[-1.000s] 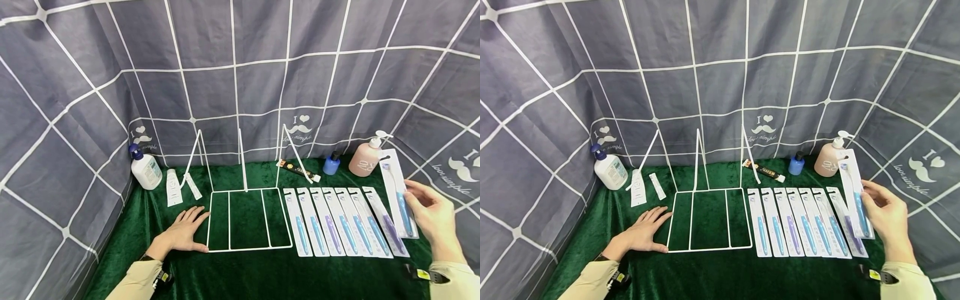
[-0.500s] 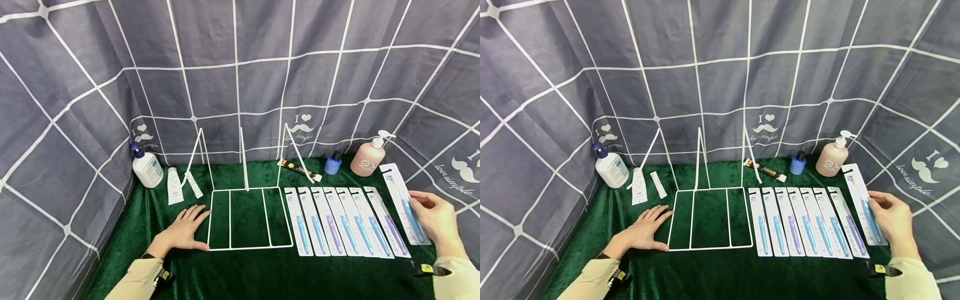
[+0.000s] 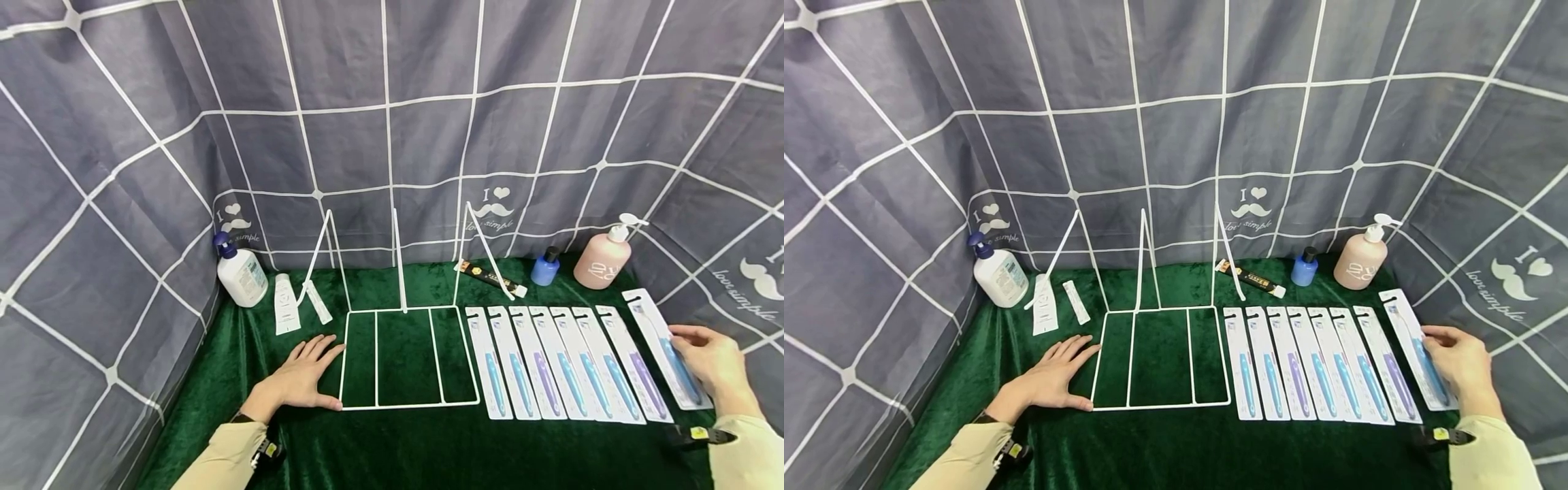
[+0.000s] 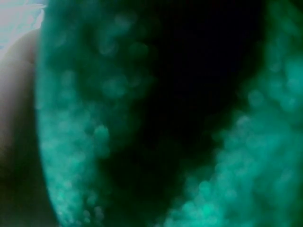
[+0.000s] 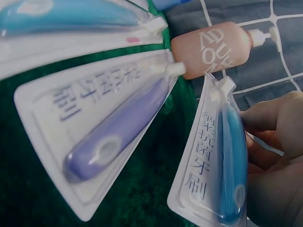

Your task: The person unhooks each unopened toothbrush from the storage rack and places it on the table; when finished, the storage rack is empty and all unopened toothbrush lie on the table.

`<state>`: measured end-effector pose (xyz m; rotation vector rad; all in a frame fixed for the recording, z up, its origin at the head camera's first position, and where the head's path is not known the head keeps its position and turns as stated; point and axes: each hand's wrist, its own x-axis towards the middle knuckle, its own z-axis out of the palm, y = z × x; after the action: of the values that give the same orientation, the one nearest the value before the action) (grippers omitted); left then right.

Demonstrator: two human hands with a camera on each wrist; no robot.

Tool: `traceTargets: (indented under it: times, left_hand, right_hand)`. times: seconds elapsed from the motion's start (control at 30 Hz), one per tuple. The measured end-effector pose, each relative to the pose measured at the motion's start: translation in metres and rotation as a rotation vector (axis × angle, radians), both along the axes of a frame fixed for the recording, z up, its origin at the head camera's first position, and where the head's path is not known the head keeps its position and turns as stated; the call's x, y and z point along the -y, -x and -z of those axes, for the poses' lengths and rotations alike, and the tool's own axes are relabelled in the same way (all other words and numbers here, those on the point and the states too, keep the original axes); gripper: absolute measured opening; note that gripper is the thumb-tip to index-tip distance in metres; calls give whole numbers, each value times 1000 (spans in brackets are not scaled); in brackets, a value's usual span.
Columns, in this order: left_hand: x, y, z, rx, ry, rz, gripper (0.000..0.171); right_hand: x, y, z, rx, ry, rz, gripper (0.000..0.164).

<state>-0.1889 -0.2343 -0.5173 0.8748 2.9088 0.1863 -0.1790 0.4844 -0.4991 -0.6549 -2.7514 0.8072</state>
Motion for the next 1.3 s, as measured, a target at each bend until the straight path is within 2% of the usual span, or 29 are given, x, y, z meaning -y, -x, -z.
traceTargets:
  times: [0.2, 0.4, 0.87, 1.17, 1.3]
  left_hand:
    - [0, 0, 0, -6, -7, 7, 111]
    - [-1, -1, -1, -19, -7, 12, 110]
    - [-2, -1, -3, -11, -4, 6, 109]
    - [0, -2, -2, -17, -12, 11, 109]
    - [0, 0, 0, -7, 6, 3, 110]
  right_hand:
    - [-6, 5, 10, 30, 13, 2, 36]
    - [-6, 3, 11, 9, -10, -42, 31]
    - [-5, -1, 14, -37, -171, -142, 26]
    - [-5, 2, 15, -24, -184, -113, 26]
    - [-5, 2, 12, 42, -153, -67, 28]
